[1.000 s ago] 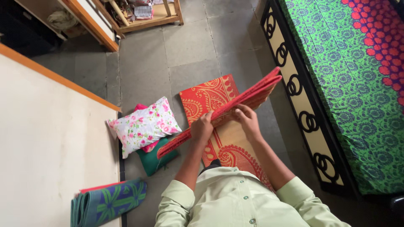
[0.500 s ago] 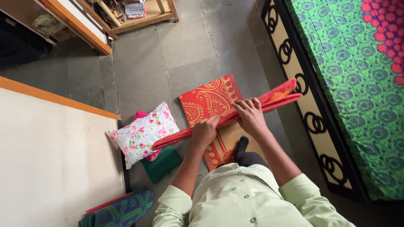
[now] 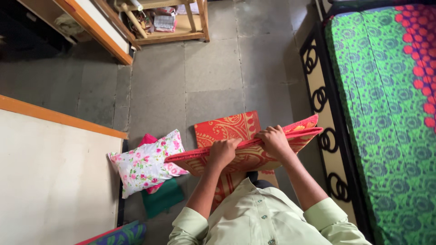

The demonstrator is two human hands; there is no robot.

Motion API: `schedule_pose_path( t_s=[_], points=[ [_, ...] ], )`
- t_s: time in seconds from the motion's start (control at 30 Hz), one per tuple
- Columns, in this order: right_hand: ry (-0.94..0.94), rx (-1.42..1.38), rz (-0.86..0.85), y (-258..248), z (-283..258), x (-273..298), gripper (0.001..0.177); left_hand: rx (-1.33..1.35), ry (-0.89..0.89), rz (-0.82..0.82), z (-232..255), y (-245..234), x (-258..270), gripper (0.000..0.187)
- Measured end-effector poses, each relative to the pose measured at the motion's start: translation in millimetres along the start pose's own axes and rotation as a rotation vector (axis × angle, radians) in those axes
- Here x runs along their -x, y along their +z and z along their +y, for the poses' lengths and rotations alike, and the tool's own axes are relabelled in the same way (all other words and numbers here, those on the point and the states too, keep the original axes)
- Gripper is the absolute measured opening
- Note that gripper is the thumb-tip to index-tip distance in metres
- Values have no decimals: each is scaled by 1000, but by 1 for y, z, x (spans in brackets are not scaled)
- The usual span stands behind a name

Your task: The person folds a red patterned mat on the floor by hand, repeatedly folding and rolling it into a compact bundle. The person then places the folded mat on a nearby plastic chair.

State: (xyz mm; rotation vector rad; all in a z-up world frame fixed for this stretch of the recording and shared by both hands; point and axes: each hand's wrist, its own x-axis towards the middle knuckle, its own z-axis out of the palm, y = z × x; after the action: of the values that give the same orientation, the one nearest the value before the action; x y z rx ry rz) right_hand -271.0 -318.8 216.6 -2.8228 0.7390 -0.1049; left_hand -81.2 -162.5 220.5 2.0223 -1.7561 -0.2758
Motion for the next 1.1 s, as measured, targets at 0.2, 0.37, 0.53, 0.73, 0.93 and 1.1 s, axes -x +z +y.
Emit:
schedule_pose_path(
  t_s=[0.2,0.37,0.53,0.73,0.93,1.1],
  points=[
    [-62,7,279,-60,43,-78,36,-150,85,340,5,-38,-95,39],
    [-217,63,649,-145,39,-131,48,-216,169,632,21,-104,-157,35],
    [-288,77,832,-210,23,-166,47,-248,195,832,43,-174,-181,32],
    [-282,58,847,-220,38,-209,40,-213,143,902,1,-187,-208,40],
    [-248,52,725,-192,83,-282,29,-153,64,767,-81,-165,-239,52],
    [-213,-38,554,-120,103,-336,24,-34,-109,494,-151,-129,-255,48]
  ],
)
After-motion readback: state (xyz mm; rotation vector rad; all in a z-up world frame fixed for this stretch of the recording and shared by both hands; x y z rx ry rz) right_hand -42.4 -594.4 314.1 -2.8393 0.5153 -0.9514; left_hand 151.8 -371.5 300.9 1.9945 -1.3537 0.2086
